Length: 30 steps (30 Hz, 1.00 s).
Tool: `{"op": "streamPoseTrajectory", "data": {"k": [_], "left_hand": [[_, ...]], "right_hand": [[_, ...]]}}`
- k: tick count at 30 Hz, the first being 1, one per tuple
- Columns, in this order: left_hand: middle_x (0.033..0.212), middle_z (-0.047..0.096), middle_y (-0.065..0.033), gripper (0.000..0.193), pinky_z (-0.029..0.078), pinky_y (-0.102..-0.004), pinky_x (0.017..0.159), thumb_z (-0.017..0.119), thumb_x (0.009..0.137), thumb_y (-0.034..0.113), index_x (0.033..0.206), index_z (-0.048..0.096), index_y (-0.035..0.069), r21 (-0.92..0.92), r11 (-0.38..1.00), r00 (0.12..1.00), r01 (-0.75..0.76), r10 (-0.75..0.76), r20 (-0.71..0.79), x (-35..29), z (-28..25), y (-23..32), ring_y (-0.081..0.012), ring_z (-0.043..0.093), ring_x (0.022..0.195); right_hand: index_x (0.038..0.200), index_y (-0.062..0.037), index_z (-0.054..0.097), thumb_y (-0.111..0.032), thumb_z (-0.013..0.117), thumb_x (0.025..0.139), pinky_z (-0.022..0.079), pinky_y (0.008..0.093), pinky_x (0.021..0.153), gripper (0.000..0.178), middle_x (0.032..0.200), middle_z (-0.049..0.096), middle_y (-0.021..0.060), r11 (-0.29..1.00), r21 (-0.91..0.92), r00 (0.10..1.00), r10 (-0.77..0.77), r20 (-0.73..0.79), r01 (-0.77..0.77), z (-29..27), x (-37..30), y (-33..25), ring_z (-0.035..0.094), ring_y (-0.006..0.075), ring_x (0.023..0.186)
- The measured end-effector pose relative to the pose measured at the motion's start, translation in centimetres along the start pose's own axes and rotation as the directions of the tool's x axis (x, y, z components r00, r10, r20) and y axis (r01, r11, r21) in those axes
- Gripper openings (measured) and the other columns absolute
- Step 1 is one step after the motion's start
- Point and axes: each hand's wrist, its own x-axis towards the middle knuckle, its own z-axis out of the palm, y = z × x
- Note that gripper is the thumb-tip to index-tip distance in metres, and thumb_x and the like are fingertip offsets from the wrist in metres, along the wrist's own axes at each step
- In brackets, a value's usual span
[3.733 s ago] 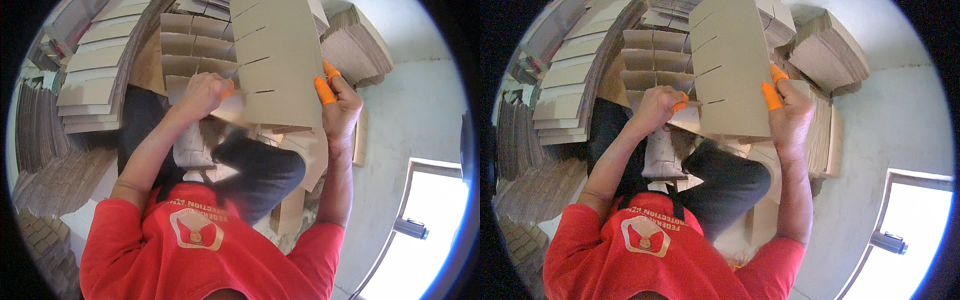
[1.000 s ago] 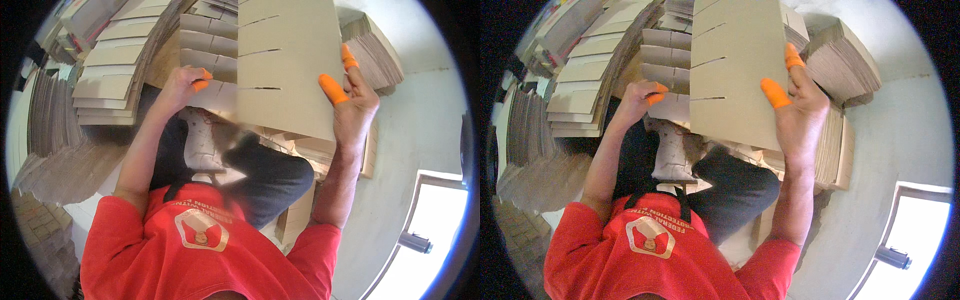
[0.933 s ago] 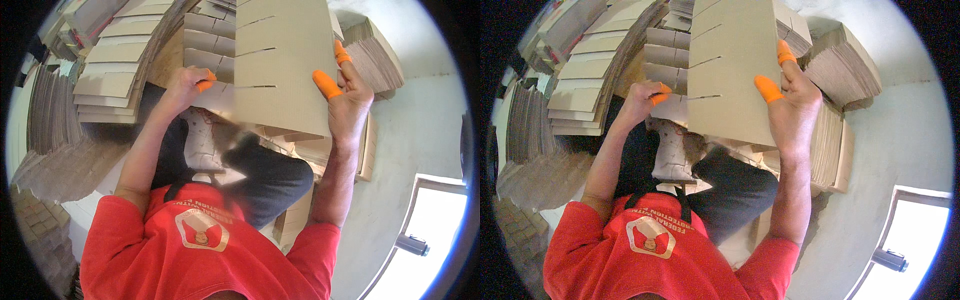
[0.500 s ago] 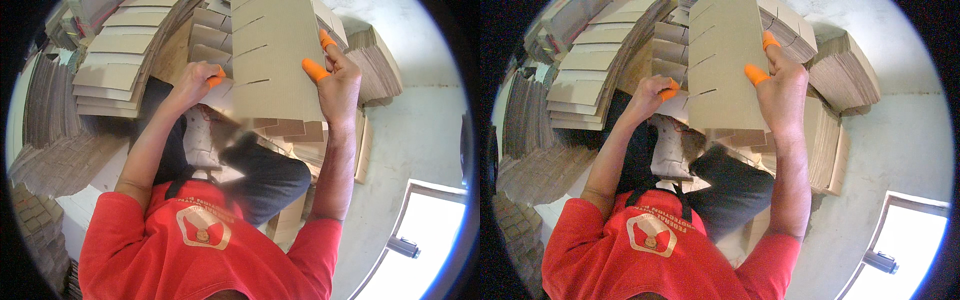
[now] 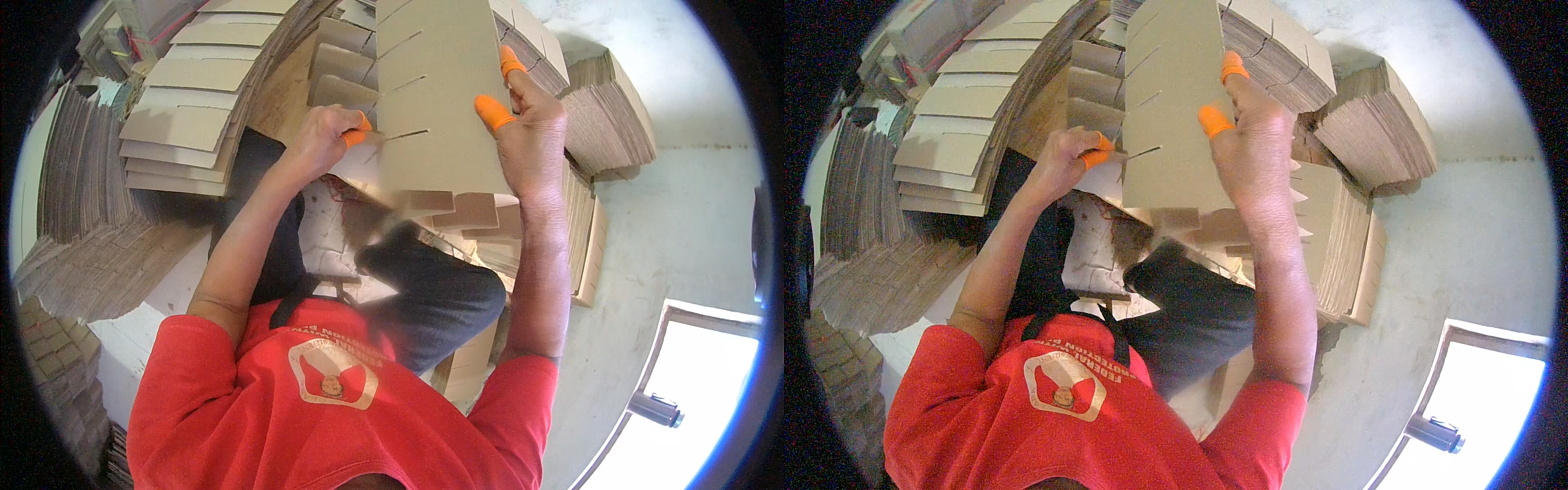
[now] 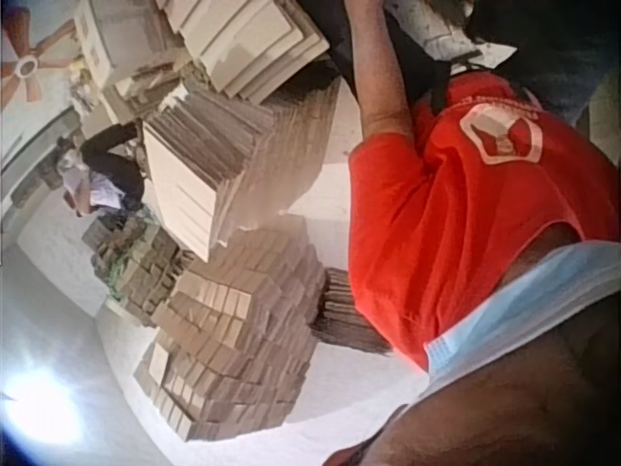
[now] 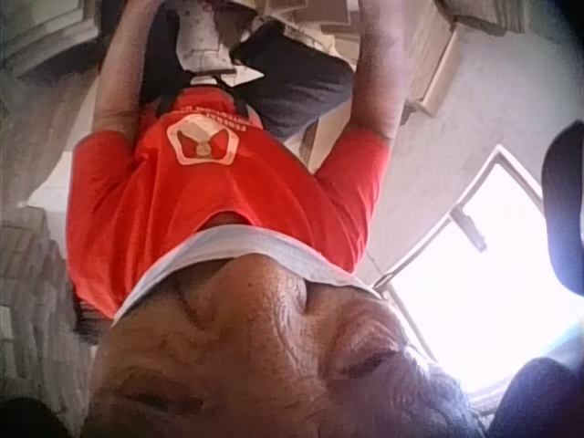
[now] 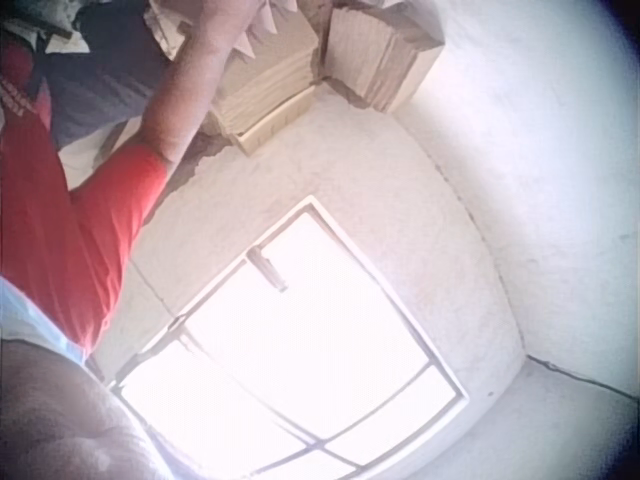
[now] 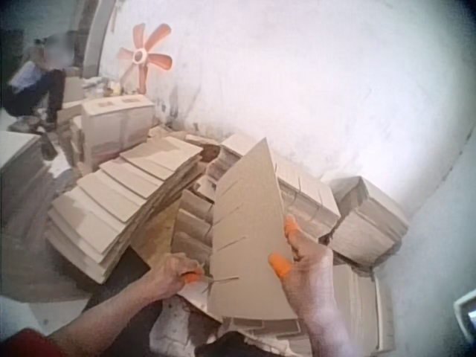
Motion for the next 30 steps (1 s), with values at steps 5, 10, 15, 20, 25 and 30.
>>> {"op": "streamPoseTrajectory", "data": {"k": [5, 10, 15, 20, 25, 30], "left_hand": [[0.079, 0.065, -0.0172, 0.014, 0.051, -0.0397, 0.064, 0.073, 0.077, 0.004, 0.09, 0.07, 0.002, 0.024, 0.999, 1.0, 0.026, -0.027, 0.016, -0.1, -0.2, -0.5, -0.0343, 0.065, 0.073], [0.082, 0.067, -0.0164, 0.013, 0.052, -0.0379, 0.065, 0.072, 0.077, 0.003, 0.09, 0.07, 0.003, -0.041, 0.999, 0.999, 0.034, -0.034, 0.007, -0.2, 0.1, -0.5, -0.0317, 0.066, 0.075], [0.084, 0.069, -0.0149, 0.013, 0.052, -0.0362, 0.066, 0.072, 0.077, 0.003, 0.089, 0.07, 0.003, -0.024, 0.999, 0.999, 0.03, -0.029, 0.041, -0.3, 0.0, -1.2, -0.0299, 0.067, 0.076], [0.082, 0.068, -0.0138, 0.013, 0.052, -0.0367, 0.066, 0.072, 0.076, 0.004, 0.088, 0.069, 0.003, -0.026, 1.0, 1.0, -0.008, 0.009, 0.022, 0.0, 0.4, -1.2, -0.0299, 0.067, 0.077], [0.082, 0.068, -0.0151, 0.012, 0.053, -0.0378, 0.067, 0.071, 0.076, 0.004, 0.087, 0.068, 0.002, -0.006, 1.0, 0.999, 0.019, -0.019, 0.051, 0.2, 0.2, -1.0, -0.0311, 0.067, 0.079], [0.083, 0.068, -0.016, 0.014, 0.053, -0.038, 0.068, 0.072, 0.075, 0.004, 0.088, 0.068, 0.002, -0.004, 1.0, 0.999, 0.015, -0.015, 0.029, 0.2, 0.6, -1.2, -0.0317, 0.067, 0.08]], "right_hand": [[0.135, 0.0052, 0.051, 0.006, 0.071, 0.08, 0.044, 0.032, 0.105, 0.058, 0.137, 0.055, 0.0184, 0.997, 0.063, 0.999, 0.036, 0.008, -0.037, -0.4, 0.5, -0.5, 0.053, 0.0204, 0.126], [0.136, 0.0056, 0.049, 0.006, 0.071, 0.08, 0.043, 0.0325, 0.106, 0.06, 0.134, 0.057, 0.0184, 0.998, 0.07, 1.0, 0.003, 0.027, -0.005, 0.0, -0.2, 0.1, 0.053, 0.0173, 0.124], [0.131, 0.0076, 0.052, 0.006, 0.071, 0.079, 0.043, 0.0331, 0.105, 0.055, 0.134, 0.057, 0.0181, 0.993, 0.116, 0.992, 0.005, 0.126, -0.02, 1.8, -0.1, 0.2, 0.052, 0.0194, 0.127], [0.125, 0.0089, 0.054, 0.005, 0.072, 0.077, 0.046, 0.0266, 0.096, 0.052, 0.128, 0.061, 0.0207, 0.993, 0.105, 0.985, -0.061, 0.16, 0.044, 5.6, -0.2, 2.2, 0.059, 0.0146, 0.111], [0.122, 0.0065, 0.057, 0.0, 0.073, 0.077, 0.05, 0.0321, 0.08, 0.048, 0.107, 0.066, 0.0246, 0.991, 0.039, 0.975, -0.13, 0.178, 0.125, 5.9, 1.5, 2.9, 0.064, 0.0185, 0.088], [0.109, 0.0074, 0.057, -0.011, 0.073, 0.079, 0.052, 0.0371, 0.073, 0.038, 0.085, 0.065, 0.0229, 0.972, -0.016, 0.941, -0.223, 0.254, 0.235, 7.3, 2.7, 3.9, 0.068, 0.0298, 0.084]]}}
